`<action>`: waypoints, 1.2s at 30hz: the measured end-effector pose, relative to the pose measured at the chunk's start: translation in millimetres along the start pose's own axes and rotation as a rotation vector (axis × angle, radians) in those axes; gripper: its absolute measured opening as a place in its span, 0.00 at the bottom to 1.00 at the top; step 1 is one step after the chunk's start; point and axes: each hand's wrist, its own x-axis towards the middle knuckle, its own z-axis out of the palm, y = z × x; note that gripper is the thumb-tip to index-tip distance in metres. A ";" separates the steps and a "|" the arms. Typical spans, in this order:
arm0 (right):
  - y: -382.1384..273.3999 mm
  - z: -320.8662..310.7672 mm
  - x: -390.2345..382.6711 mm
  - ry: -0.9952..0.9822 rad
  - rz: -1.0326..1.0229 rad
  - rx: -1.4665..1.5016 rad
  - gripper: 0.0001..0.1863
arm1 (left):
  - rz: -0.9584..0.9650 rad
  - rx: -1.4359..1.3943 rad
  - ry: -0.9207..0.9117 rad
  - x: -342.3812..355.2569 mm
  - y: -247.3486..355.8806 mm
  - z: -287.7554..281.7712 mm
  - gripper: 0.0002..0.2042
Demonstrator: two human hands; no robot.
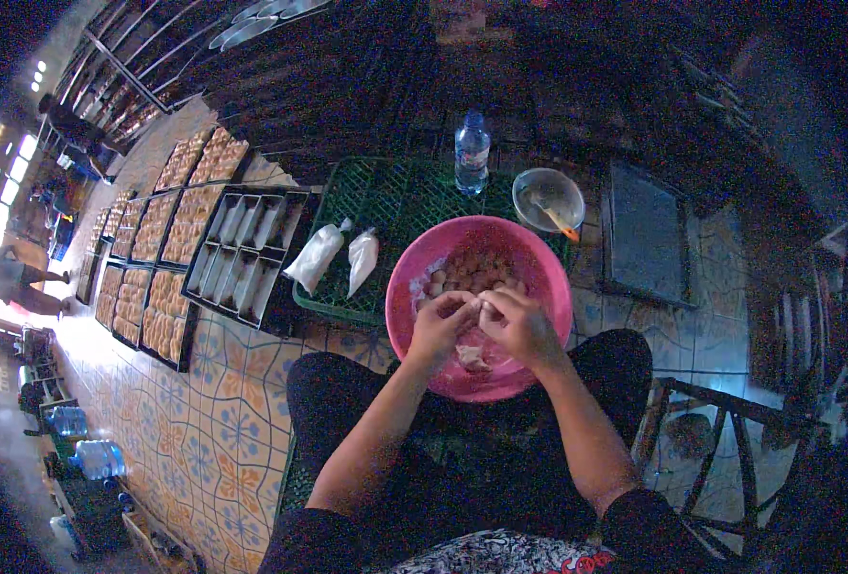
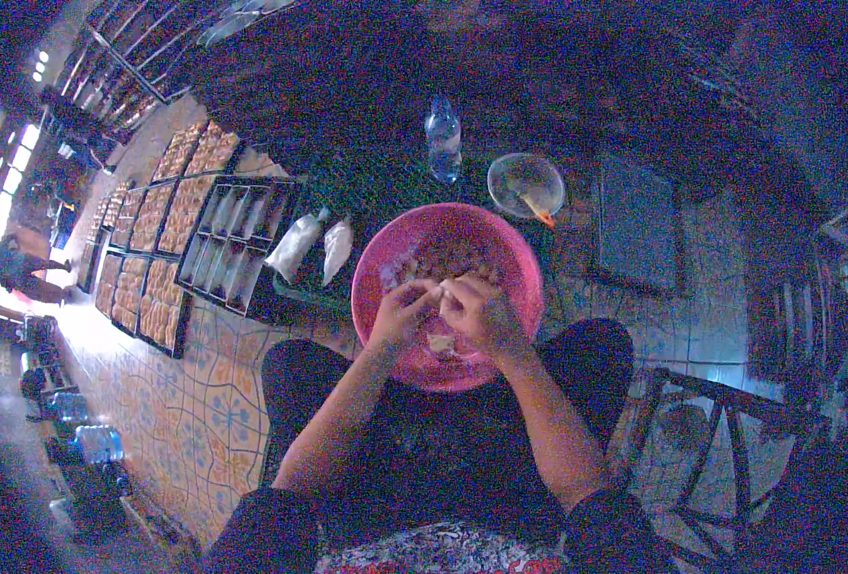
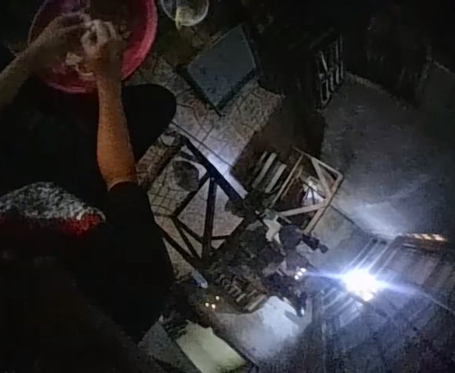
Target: The person prepares pastries by wrapping pieces of dough around small filling balls by hand inside a pink bowl.
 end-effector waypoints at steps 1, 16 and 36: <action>1.0 2.7 1.6 -0.005 -0.039 0.032 0.17 | 0.006 0.003 0.003 1.2 -3.4 -3.2 0.10; 5.2 -12.8 -5.4 -0.001 0.010 0.072 0.16 | -0.025 0.234 -0.111 -8.2 0.8 -4.6 0.16; 11.0 -6.0 -3.3 0.034 -0.065 -0.043 0.10 | -0.016 0.303 -0.083 -7.6 13.2 5.3 0.14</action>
